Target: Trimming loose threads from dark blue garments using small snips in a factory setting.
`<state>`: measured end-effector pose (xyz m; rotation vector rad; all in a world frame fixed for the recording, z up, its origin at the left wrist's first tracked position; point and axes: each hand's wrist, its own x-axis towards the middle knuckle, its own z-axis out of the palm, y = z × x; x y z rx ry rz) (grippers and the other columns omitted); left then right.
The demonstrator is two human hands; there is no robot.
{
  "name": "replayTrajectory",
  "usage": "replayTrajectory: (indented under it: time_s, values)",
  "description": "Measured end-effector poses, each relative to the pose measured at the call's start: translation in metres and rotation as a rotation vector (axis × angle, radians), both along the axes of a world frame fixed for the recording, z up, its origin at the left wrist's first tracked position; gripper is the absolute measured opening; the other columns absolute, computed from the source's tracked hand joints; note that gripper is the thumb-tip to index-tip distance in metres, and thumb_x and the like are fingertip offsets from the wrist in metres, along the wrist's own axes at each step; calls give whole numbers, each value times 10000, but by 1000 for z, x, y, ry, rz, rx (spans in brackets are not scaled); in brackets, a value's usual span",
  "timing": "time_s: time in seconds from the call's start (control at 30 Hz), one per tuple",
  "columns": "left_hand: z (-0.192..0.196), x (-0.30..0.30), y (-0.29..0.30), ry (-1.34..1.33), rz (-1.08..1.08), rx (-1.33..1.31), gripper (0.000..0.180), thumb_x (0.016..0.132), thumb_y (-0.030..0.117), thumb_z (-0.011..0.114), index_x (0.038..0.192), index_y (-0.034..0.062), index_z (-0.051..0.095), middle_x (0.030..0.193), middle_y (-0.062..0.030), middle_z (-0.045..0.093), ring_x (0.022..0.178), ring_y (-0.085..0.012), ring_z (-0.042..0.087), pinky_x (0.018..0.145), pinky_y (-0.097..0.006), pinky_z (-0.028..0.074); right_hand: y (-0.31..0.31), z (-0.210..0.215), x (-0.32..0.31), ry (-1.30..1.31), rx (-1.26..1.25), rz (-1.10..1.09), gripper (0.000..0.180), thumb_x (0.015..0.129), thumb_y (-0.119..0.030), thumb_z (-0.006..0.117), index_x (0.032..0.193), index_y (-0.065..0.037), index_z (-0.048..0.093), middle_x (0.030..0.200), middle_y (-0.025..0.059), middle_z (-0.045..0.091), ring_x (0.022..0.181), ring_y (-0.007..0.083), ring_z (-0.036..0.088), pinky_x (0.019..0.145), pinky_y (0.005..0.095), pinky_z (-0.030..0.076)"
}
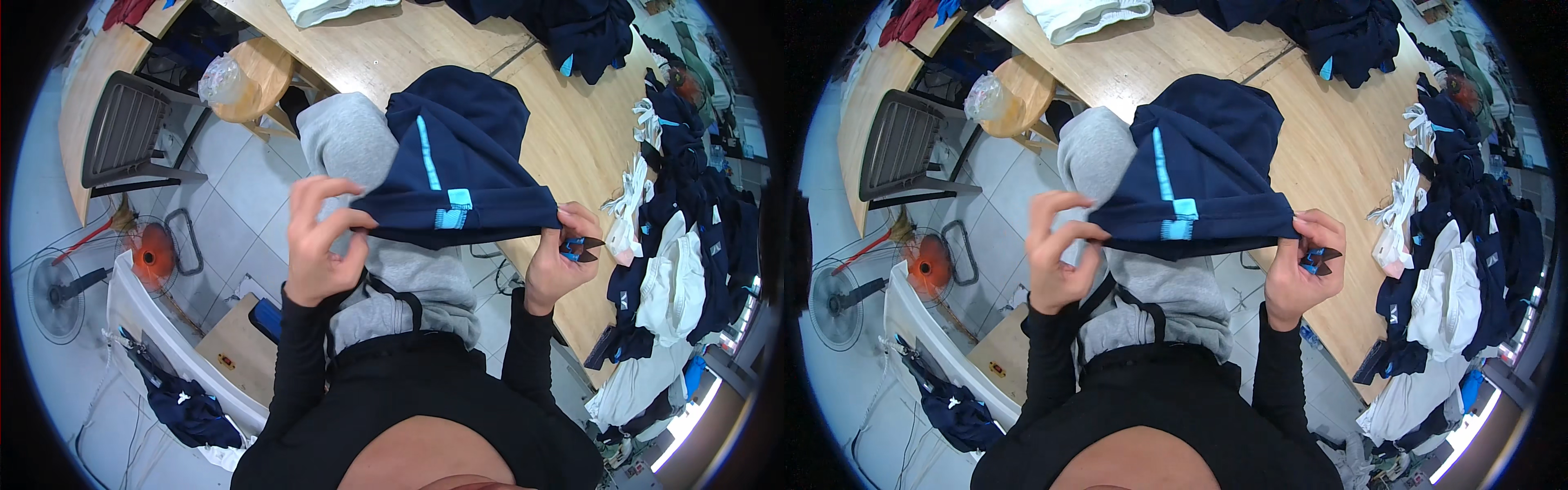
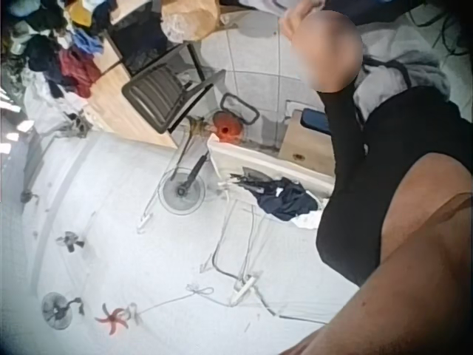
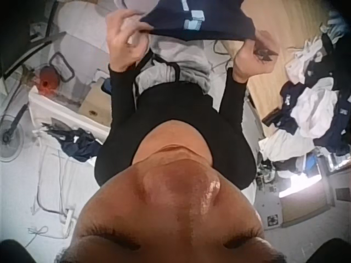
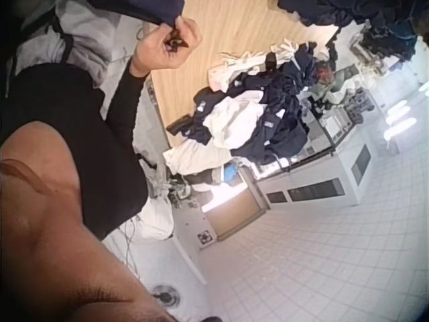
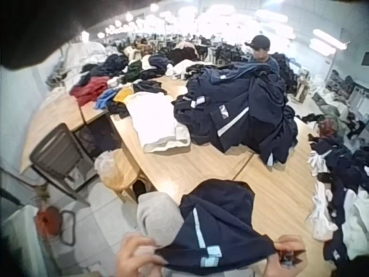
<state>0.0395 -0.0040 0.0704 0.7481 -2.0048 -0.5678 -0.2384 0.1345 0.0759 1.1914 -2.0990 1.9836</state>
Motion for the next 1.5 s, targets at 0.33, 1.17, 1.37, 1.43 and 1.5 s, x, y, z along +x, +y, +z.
replayTrajectory:
  time_s: [0.33, 1.17, 1.37, 1.43, 1.5]
  values:
    - [15, -103, -12, -89, -550, 560, 202, 924, 137, 840, 988, -9, 717, 1019, -119, 741, 817, -212, 691, 724, -303, 533, -28, 34, -5, 56, -149, 194, 254, 890, 155, 766, 1082, 12, 680, 1059, 122, 750, 781, 64, 614, 664, 178, 432]
    - [20, -84, 32, 1034, -453, 1592, 191, 993, -41, 745, 1180, -6, 763, 1101, -97, 796, 974, -126, 756, 850, -253, 611, -9, 48, 61, -124, 288, 366, 300, 938, -167, 879, 1069, 5, 670, 795, 51, 685, 686, 76, 608, 619, 229, 480]
    - [17, -83, 34, 1071, -500, 1602, 184, 970, -59, 765, 1146, -7, 774, 1082, -104, 800, 955, -125, 756, 817, -245, 598, -8, 49, 62, -167, 267, 371, 271, 940, -161, 875, 1043, 3, 685, 808, 47, 703, 697, 71, 611, 623, 230, 483]
    - [15, -82, 34, 1070, -512, 1599, 184, 966, -64, 767, 1141, -8, 775, 1086, -108, 801, 957, -128, 757, 821, -247, 599, -7, 49, 61, -200, 274, 372, 265, 941, -159, 873, 1040, 3, 686, 810, 43, 704, 702, 68, 610, 627, 230, 483]
    - [15, -82, 33, 1071, -522, 1595, 184, 962, -68, 769, 1136, -8, 777, 1091, -111, 803, 958, -131, 758, 825, -250, 599, -7, 49, 60, -204, 290, 374, 258, 943, -152, 870, 1040, 3, 688, 824, 44, 718, 715, 59, 609, 637, 228, 485]
